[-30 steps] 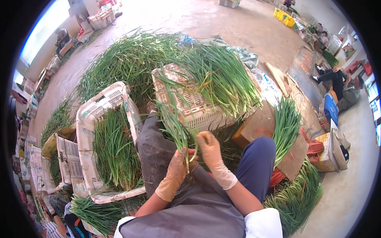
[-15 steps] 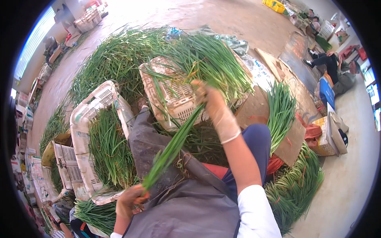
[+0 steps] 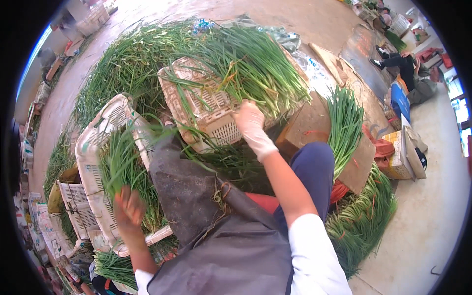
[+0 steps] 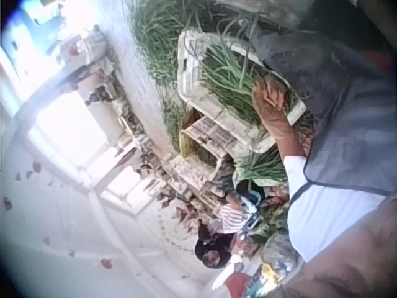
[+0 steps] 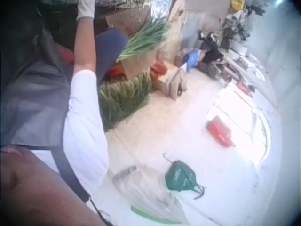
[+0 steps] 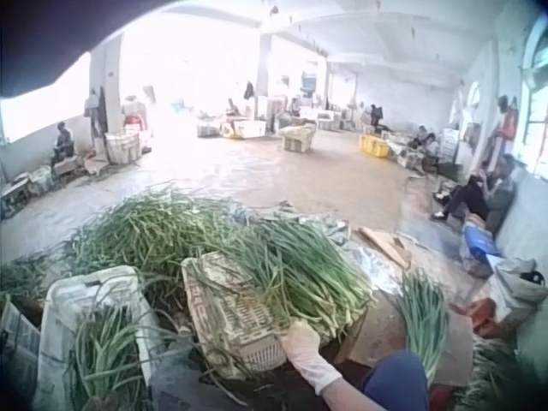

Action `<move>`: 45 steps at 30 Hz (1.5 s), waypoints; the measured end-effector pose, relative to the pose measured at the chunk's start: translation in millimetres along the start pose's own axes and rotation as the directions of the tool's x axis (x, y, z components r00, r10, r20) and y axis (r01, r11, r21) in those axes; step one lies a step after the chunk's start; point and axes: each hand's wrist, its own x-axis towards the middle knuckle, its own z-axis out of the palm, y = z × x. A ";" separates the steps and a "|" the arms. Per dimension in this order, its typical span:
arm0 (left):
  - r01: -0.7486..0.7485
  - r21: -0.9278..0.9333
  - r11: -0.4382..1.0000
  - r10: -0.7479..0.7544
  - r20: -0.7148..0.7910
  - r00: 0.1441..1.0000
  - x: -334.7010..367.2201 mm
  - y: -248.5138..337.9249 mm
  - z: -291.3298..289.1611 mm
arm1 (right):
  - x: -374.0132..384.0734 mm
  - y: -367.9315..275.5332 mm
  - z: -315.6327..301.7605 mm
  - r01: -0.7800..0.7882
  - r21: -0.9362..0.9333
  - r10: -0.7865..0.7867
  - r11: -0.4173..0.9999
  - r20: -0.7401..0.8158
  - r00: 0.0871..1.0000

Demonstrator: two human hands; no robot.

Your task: The person gathers bunches of green onions from crates, aligns the stems, and secures them into larger bundles using red elastic bands or string.

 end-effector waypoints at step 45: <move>0.414 0.130 0.901 -0.394 -0.158 0.906 15.1 -110.9 41.0 | -119.0 -12.7 -30.5 -0.248 0.726 -0.499 0.642 0.640 0.584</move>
